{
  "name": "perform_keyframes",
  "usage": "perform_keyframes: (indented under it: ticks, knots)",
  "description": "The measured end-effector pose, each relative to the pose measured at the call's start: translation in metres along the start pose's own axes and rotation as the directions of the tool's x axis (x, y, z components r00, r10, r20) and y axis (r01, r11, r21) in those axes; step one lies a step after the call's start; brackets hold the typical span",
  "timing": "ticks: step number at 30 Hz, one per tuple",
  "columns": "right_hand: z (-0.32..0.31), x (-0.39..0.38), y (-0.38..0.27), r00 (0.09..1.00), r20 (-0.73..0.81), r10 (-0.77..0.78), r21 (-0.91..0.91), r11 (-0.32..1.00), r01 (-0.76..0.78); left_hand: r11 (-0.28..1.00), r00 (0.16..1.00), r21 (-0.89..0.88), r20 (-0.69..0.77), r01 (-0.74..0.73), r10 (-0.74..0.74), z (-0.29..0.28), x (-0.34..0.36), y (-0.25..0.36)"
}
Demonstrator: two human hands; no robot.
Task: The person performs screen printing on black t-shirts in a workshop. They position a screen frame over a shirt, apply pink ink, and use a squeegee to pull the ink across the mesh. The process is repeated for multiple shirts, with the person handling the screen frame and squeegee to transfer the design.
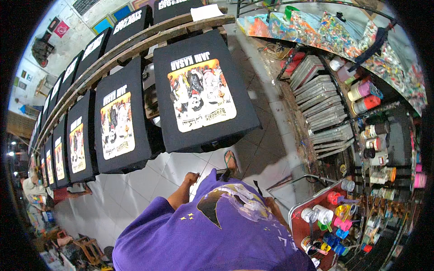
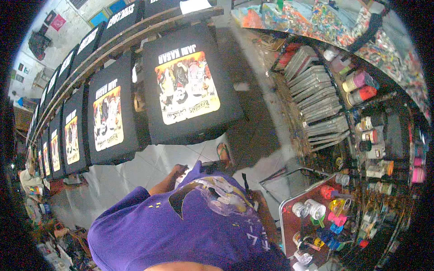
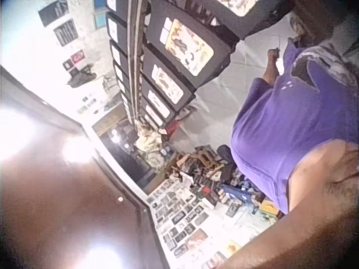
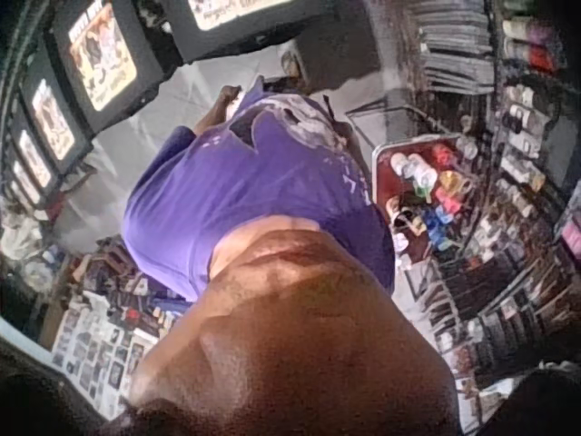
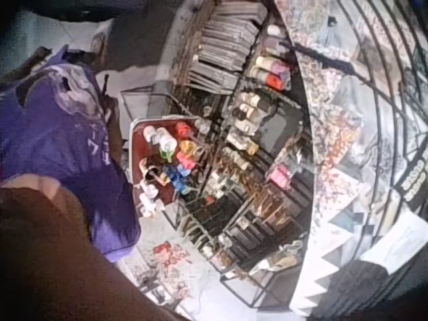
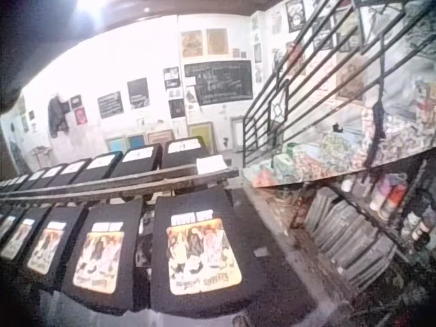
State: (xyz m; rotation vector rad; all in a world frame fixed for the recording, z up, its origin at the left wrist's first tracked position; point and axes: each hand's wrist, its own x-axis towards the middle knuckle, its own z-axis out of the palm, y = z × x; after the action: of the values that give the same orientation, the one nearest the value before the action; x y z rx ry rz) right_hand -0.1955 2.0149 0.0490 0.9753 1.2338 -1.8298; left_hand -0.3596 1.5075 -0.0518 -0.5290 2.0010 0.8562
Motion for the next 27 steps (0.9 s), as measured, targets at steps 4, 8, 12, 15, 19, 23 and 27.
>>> perform_keyframes:
  ticks: [4,8,12,15,19,23,27]
  knots:
    - [-0.054,0.036,-0.056,0.996,-0.062,-0.069,-0.701,0.713,0.006,0.697,0.892,0.558,0.277,-0.451,0.357,-0.001,0.008,0.091]
    - [-0.064,0.085,-0.120,0.923,-0.273,-0.271,-0.857,0.505,-0.105,0.371,0.612,-0.545,-0.367,-0.752,0.700,0.011,-0.029,0.129]
    - [-0.043,0.111,-0.176,0.738,-0.554,-0.384,-0.781,0.548,-0.301,0.599,0.715,-0.391,-0.358,-0.699,0.601,0.018,-0.024,0.129]
    - [-0.056,0.130,-0.200,0.769,-0.564,-0.303,-0.730,0.618,-0.292,0.989,0.991,-0.081,-0.061,-0.122,0.117,0.028,-0.010,0.116]
    - [-0.116,0.173,-0.189,0.899,-0.306,-0.313,-0.604,0.794,0.071,0.975,0.996,-0.211,-0.042,0.074,-0.084,0.056,-0.006,0.098]
    - [-0.193,0.219,-0.196,0.886,-0.443,-0.139,-0.610,0.771,-0.185,0.996,1.000,0.089,-0.014,0.018,-0.017,0.094,0.011,0.100]
    - [-0.234,0.199,-0.240,0.924,-0.381,-0.034,-0.404,0.905,-0.133,0.785,0.917,0.579,-0.150,-0.220,0.368,0.122,0.025,0.139]
